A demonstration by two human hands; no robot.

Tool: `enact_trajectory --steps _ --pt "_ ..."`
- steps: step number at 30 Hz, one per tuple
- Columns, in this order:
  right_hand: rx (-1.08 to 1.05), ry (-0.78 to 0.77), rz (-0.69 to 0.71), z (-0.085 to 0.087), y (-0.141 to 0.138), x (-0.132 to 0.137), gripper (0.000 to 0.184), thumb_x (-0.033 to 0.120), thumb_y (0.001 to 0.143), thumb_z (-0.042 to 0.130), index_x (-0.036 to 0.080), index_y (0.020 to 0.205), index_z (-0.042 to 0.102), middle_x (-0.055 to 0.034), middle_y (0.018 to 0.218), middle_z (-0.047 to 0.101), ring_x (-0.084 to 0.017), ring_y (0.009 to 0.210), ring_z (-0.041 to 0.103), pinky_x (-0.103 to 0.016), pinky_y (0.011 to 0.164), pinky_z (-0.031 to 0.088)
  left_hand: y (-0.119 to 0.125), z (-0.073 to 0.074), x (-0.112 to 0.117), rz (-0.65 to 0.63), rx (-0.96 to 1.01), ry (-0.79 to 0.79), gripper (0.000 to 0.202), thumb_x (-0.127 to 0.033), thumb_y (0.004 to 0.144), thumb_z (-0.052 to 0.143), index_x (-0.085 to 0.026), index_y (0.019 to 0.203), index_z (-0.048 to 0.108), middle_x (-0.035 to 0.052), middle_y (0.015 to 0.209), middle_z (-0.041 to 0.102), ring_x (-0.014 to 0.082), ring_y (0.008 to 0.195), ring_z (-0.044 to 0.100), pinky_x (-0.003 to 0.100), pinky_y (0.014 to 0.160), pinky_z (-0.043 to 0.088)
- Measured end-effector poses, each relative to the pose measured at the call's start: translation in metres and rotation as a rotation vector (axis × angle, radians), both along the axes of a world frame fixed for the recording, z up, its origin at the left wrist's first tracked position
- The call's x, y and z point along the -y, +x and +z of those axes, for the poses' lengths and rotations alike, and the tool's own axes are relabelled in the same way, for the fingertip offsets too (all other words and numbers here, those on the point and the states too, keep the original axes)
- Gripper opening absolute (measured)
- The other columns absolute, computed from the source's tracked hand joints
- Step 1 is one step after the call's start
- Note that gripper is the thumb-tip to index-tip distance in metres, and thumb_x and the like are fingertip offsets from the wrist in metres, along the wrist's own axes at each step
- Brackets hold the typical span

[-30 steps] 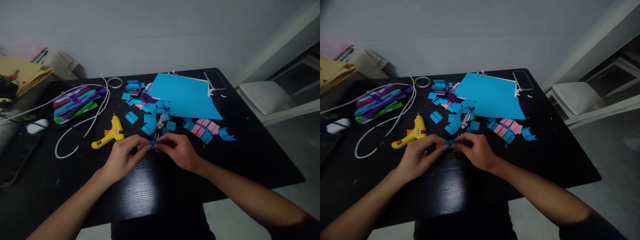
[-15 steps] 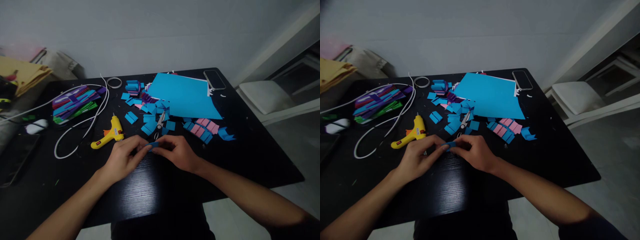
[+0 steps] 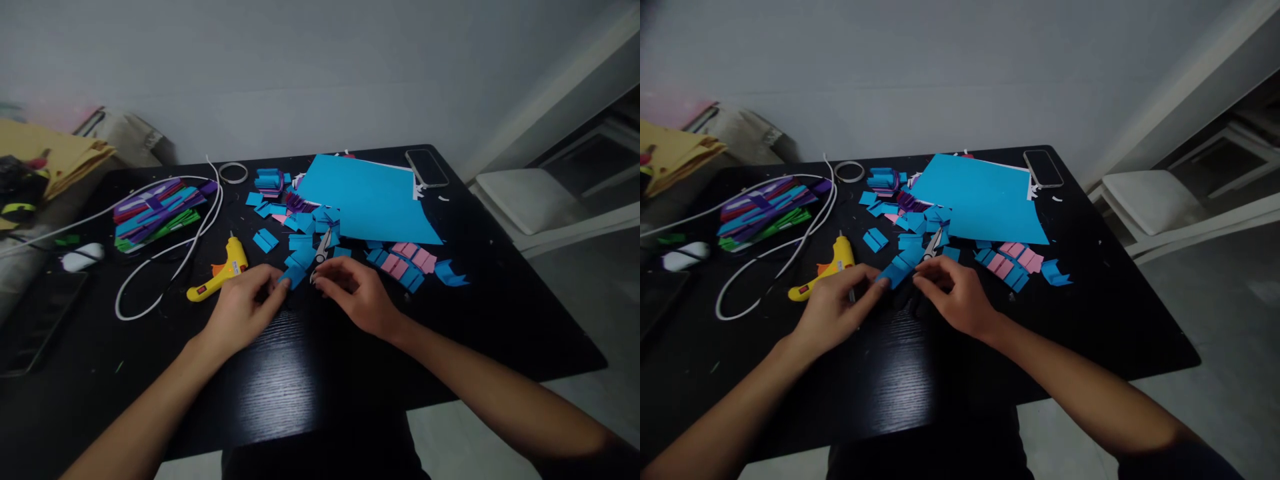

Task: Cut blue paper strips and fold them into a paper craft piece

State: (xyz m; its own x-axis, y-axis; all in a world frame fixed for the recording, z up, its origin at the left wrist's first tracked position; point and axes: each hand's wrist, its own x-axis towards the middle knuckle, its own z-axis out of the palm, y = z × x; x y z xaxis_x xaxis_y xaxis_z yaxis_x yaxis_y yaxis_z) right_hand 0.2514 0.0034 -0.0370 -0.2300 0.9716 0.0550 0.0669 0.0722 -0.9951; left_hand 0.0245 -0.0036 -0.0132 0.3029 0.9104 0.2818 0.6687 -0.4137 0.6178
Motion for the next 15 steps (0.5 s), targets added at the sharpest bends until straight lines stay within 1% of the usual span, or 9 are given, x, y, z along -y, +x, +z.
enact_trajectory --steps 3,5,8,10,12,15 --pt "0.062 0.055 -0.113 -0.002 0.005 -0.009 0.011 0.029 0.091 0.072 0.021 0.098 0.071 -0.0054 0.099 0.077 -0.020 0.091 0.074 -0.033 0.077 0.060 -0.007 -0.003 -0.007 0.091 -0.099 0.013 0.023 -0.033 0.100 0.057 -0.019 0.085 0.066 -0.0020 0.066 0.063 0.0138 0.056 0.058 0.026 0.056 0.042" --pt "0.159 0.134 -0.163 -0.004 0.008 -0.015 0.009 0.021 0.090 0.067 0.021 0.098 0.071 -0.0059 0.101 0.077 -0.021 0.095 0.073 -0.035 0.080 0.060 -0.011 -0.006 -0.011 0.123 -0.169 0.040 0.022 -0.034 0.100 0.056 -0.018 0.088 0.067 0.0009 0.072 0.066 0.0173 0.064 0.063 0.029 0.062 0.045" --pt "0.261 0.222 -0.177 -0.007 0.011 -0.018 0.023 0.009 0.087 0.058 0.021 0.101 0.071 -0.0070 0.105 0.077 -0.022 0.101 0.072 -0.037 0.085 0.059 -0.017 -0.010 -0.013 0.186 -0.214 0.079 0.022 -0.034 0.098 0.058 -0.017 0.107 0.069 0.0026 0.077 0.067 0.0205 0.070 0.065 0.032 0.065 0.047" --pt "0.272 0.230 -0.159 -0.007 0.011 -0.017 0.028 0.006 0.085 0.055 0.021 0.103 0.071 -0.0072 0.107 0.076 -0.022 0.102 0.073 -0.037 0.086 0.060 -0.019 -0.010 -0.012 0.225 -0.204 0.096 0.027 -0.032 0.097 0.059 -0.016 0.117 0.067 0.0018 0.076 0.065 0.0204 0.069 0.063 0.032 0.065 0.047" --pt "0.268 0.228 -0.139 -0.008 0.009 -0.016 0.029 0.006 0.085 0.055 0.021 0.103 0.070 -0.0072 0.108 0.076 -0.022 0.103 0.073 -0.036 0.086 0.060 -0.019 -0.008 -0.011 0.230 -0.185 0.103 0.025 -0.031 0.097 0.060 -0.016 0.116 0.068 0.0013 0.076 0.063 0.0198 0.069 0.062 0.032 0.066 0.047" --pt "0.288 0.253 -0.130 -0.009 0.006 -0.015 0.028 0.006 0.084 0.057 0.021 0.104 0.070 -0.0075 0.111 0.075 -0.022 0.103 0.072 -0.036 0.085 0.061 -0.013 -0.007 -0.008 0.142 -0.169 0.102 0.016 -0.029 0.098 0.059 -0.018 0.105 0.068 0.0023 0.078 0.063 0.0202 0.073 0.062 0.033 0.069 0.048"
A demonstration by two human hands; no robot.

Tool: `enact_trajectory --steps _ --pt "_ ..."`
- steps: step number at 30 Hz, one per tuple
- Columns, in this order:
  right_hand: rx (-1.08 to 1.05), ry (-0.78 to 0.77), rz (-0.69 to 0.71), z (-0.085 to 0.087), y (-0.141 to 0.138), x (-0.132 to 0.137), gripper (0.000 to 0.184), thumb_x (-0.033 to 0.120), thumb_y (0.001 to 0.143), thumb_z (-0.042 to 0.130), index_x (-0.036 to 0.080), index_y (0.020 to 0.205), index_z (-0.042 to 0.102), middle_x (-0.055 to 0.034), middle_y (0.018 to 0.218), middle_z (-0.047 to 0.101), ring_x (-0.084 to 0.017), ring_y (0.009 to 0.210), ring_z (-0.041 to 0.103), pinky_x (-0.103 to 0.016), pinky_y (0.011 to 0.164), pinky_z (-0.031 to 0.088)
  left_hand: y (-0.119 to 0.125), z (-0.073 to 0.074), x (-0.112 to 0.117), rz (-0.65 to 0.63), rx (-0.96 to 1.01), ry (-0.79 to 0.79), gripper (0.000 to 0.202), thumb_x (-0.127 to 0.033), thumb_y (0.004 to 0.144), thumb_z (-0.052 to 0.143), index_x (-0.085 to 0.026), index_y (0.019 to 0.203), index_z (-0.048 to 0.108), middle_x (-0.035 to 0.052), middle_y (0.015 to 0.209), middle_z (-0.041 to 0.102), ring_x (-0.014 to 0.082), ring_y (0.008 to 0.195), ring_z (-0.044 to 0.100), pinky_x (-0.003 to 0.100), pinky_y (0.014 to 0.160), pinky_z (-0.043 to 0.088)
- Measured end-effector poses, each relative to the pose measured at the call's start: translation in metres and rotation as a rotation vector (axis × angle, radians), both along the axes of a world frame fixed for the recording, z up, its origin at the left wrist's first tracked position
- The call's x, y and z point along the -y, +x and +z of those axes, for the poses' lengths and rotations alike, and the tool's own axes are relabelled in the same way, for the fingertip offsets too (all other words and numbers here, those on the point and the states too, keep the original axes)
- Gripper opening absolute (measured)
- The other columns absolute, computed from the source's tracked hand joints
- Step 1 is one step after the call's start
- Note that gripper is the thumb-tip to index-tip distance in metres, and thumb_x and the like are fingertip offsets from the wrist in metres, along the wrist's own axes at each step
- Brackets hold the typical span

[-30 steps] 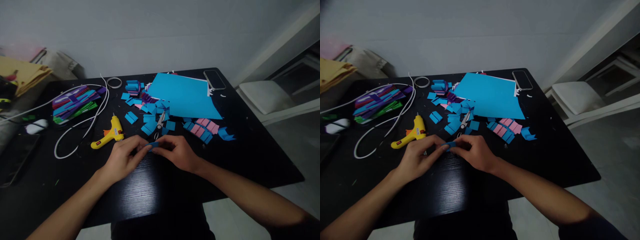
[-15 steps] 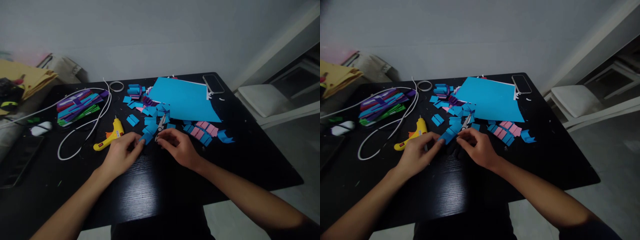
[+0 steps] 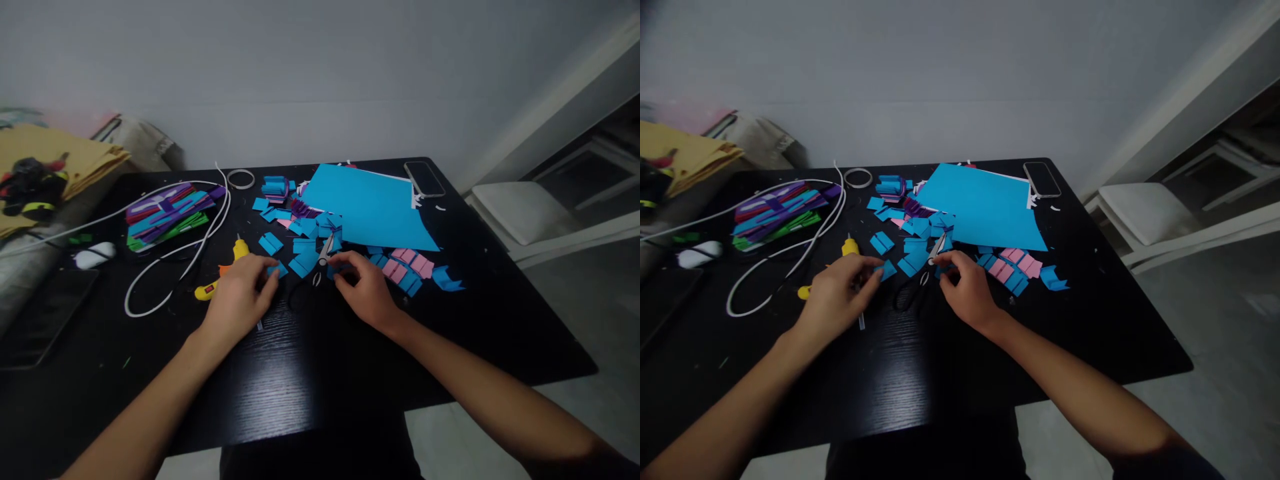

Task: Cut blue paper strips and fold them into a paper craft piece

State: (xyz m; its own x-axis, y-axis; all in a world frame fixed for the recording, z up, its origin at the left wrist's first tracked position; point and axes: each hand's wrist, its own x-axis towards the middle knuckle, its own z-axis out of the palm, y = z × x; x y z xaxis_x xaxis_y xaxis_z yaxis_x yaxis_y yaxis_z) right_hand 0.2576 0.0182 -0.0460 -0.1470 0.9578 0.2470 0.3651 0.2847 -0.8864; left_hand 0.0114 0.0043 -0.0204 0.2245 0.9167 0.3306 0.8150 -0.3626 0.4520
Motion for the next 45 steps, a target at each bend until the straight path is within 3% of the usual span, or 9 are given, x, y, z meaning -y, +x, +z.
enact_trajectory --steps 3,6,13,18,29,36,40,45 --pt "0.059 0.049 -0.001 -0.002 -0.001 0.000 0.031 0.005 0.081 0.061 0.021 0.106 0.069 -0.0080 0.112 0.073 -0.023 0.104 0.070 -0.038 0.086 0.061 0.011 -0.001 0.005 -0.138 -0.038 -0.049 0.015 -0.029 0.100 0.058 -0.017 0.100 0.067 0.0065 0.090 0.064 0.0233 0.085 0.063 0.036 0.077 0.050" --pt "0.126 0.075 -0.004 -0.004 0.000 -0.001 0.035 0.003 0.079 0.065 0.021 0.109 0.067 -0.0082 0.114 0.072 -0.025 0.107 0.068 -0.040 0.087 0.060 0.020 -0.004 0.009 -0.190 -0.143 -0.084 0.023 -0.036 0.100 0.060 -0.016 0.108 0.066 0.0104 0.098 0.063 0.0284 0.093 0.062 0.042 0.082 0.051" --pt "0.166 0.106 -0.012 -0.005 0.001 -0.001 0.034 0.003 0.081 0.063 0.022 0.110 0.065 -0.0077 0.110 0.072 -0.023 0.101 0.070 -0.039 0.088 0.060 0.025 -0.007 0.010 -0.204 -0.242 -0.087 0.033 -0.047 0.096 0.065 -0.016 0.107 0.066 0.0104 0.095 0.065 0.0296 0.088 0.061 0.044 0.079 0.049" --pt "0.172 0.134 -0.038 -0.005 0.001 -0.001 0.038 0.001 0.081 0.059 0.023 0.112 0.064 -0.0090 0.113 0.072 -0.025 0.105 0.070 -0.040 0.088 0.061 0.026 -0.007 0.010 -0.179 -0.222 -0.128 0.023 -0.038 0.097 0.063 -0.016 0.099 0.065 0.0101 0.092 0.065 0.0278 0.084 0.062 0.043 0.077 0.048" --pt "0.191 0.162 -0.039 -0.006 0.002 -0.001 0.043 -0.002 0.079 0.052 0.023 0.112 0.063 -0.0094 0.115 0.072 -0.026 0.110 0.069 -0.044 0.095 0.059 0.027 -0.006 0.010 -0.153 -0.218 -0.129 0.020 -0.037 0.091 0.069 -0.018 0.093 0.061 0.0072 0.088 0.064 0.0264 0.080 0.062 0.041 0.074 0.049" --pt "0.184 0.214 -0.044 0.001 0.002 -0.001 0.027 0.007 0.086 0.060 0.024 0.107 0.066 -0.0094 0.114 0.072 -0.028 0.112 0.068 -0.046 0.097 0.058 0.026 -0.007 0.010 -0.164 -0.207 -0.108 0.020 -0.037 0.092 0.068 -0.018 0.094 0.062 0.0071 0.088 0.064 0.0254 0.079 0.062 0.041 0.073 0.049" --pt "0.363 0.312 -0.164 0.006 0.013 -0.009 0.016 0.017 0.094 0.061 0.023 0.103 0.072 -0.0136 0.120 0.070 -0.033 0.119 0.064 -0.054 0.104 0.053 0.025 -0.006 0.009 -0.174 -0.202 -0.121 0.019 -0.037 0.093 0.067 -0.019 0.093 0.061 0.0070 0.087 0.064 0.0252 0.078 0.061 0.040 0.073 0.048" --pt "0.664 0.267 -0.253 0.005 0.029 -0.022 0.025 0.031 0.098 0.061 0.014 0.109 0.076 -0.0230 0.141 0.062 -0.046 0.141 0.048 -0.071 0.111 0.040 0.025 -0.005 0.009 -0.185 -0.182 -0.147 0.021 -0.038 0.095 0.064 -0.017 0.094 0.062 0.0084 0.089 0.064 0.0257 0.079 0.061 0.040 0.073 0.048"
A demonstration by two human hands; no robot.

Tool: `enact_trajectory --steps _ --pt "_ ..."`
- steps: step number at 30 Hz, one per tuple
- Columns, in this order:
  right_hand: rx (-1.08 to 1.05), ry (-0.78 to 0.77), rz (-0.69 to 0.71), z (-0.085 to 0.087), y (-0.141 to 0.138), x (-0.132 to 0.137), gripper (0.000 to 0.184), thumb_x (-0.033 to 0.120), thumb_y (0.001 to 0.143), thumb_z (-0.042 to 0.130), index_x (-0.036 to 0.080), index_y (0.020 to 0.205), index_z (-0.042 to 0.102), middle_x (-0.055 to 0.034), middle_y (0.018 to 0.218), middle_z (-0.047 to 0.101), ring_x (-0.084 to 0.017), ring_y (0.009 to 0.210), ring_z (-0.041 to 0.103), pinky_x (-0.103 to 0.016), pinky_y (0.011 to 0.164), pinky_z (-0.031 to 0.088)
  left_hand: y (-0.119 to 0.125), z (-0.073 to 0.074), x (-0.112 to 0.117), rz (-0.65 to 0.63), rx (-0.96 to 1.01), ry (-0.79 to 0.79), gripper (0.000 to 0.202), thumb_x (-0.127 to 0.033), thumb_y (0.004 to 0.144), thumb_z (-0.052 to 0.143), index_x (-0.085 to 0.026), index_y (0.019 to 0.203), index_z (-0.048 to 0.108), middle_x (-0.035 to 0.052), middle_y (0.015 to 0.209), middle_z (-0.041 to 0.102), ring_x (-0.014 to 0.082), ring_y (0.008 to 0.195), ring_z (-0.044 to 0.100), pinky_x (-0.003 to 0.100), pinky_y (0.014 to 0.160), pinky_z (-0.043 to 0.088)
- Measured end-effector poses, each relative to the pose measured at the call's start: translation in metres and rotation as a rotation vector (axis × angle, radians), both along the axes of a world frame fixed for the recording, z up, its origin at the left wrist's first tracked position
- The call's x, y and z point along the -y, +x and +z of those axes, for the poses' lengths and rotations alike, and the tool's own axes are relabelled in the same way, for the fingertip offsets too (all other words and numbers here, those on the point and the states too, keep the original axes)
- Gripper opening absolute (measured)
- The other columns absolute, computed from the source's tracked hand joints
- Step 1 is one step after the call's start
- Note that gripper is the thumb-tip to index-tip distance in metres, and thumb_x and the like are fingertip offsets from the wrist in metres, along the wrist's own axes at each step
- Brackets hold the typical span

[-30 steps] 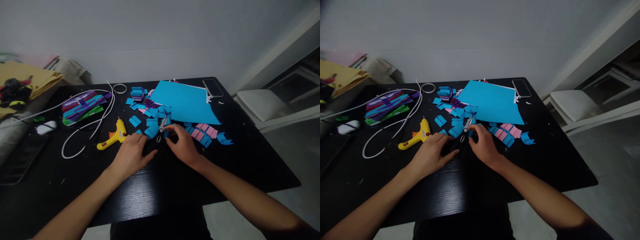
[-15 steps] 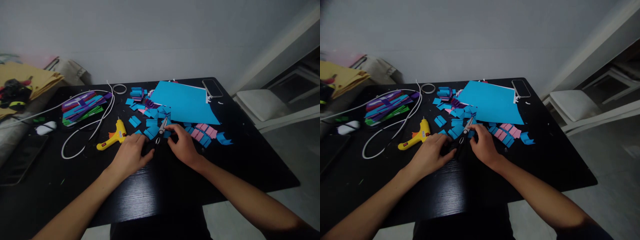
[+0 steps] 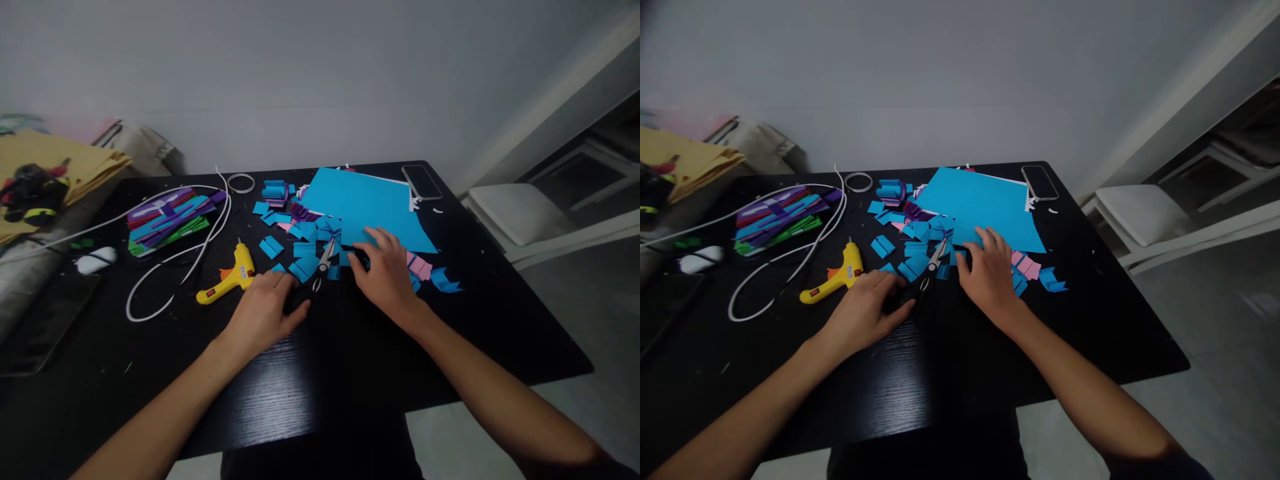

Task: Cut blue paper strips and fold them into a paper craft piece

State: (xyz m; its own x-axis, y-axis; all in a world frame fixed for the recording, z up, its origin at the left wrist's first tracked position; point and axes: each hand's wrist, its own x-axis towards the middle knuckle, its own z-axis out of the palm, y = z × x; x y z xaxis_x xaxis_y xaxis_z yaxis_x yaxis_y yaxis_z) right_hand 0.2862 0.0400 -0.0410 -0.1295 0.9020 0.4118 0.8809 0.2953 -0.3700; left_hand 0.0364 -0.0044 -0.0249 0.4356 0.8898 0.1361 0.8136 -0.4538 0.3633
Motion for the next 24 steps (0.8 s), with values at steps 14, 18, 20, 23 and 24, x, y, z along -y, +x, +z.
enact_trajectory --steps 14,18,20,23,24 --pt "0.120 -0.076 0.036 0.005 -0.001 0.000 0.037 0.029 0.104 0.049 0.010 0.127 0.071 -0.0204 0.143 0.065 -0.041 0.145 0.050 -0.070 0.121 0.032 -0.003 -0.003 -0.001 0.014 0.019 0.024 0.022 -0.038 0.097 0.062 -0.016 0.100 0.066 0.0082 0.090 0.064 0.0261 0.083 0.062 0.041 0.077 0.048" --pt "-0.025 0.100 0.019 0.025 -0.001 0.001 0.040 0.029 0.105 0.047 0.010 0.135 0.066 -0.0212 0.142 0.065 -0.039 0.136 0.059 -0.065 0.116 0.041 -0.004 -0.003 -0.003 0.036 0.071 0.038 0.020 -0.035 0.100 0.058 -0.017 0.094 0.065 0.0071 0.086 0.063 0.0250 0.081 0.060 0.039 0.075 0.046" --pt "-0.187 0.249 0.045 0.043 0.001 0.004 0.033 0.030 0.104 0.052 0.017 0.126 0.072 -0.0164 0.131 0.072 -0.034 0.126 0.066 -0.056 0.108 0.052 -0.005 -0.002 -0.004 0.047 0.149 0.041 0.019 -0.032 0.100 0.056 -0.017 0.094 0.066 0.0061 0.085 0.063 0.0243 0.081 0.059 0.039 0.076 0.046" --pt "-0.528 0.381 0.068 0.074 0.005 0.012 0.018 0.028 0.096 0.068 0.023 0.110 0.078 -0.0097 0.116 0.076 -0.028 0.113 0.071 -0.044 0.094 0.061 -0.007 0.001 -0.004 0.089 0.317 0.045 0.016 -0.029 0.100 0.056 -0.018 0.099 0.067 0.0050 0.087 0.066 0.0223 0.083 0.061 0.037 0.078 0.047" --pt "-0.642 0.359 0.059 0.083 0.006 0.014 0.016 0.027 0.094 0.072 0.024 0.108 0.079 -0.0086 0.116 0.075 -0.027 0.110 0.072 -0.043 0.091 0.061 -0.008 0.002 -0.004 0.120 0.374 0.045 0.016 -0.030 0.100 0.056 -0.018 0.100 0.068 0.0048 0.088 0.067 0.0214 0.083 0.062 0.035 0.077 0.047"
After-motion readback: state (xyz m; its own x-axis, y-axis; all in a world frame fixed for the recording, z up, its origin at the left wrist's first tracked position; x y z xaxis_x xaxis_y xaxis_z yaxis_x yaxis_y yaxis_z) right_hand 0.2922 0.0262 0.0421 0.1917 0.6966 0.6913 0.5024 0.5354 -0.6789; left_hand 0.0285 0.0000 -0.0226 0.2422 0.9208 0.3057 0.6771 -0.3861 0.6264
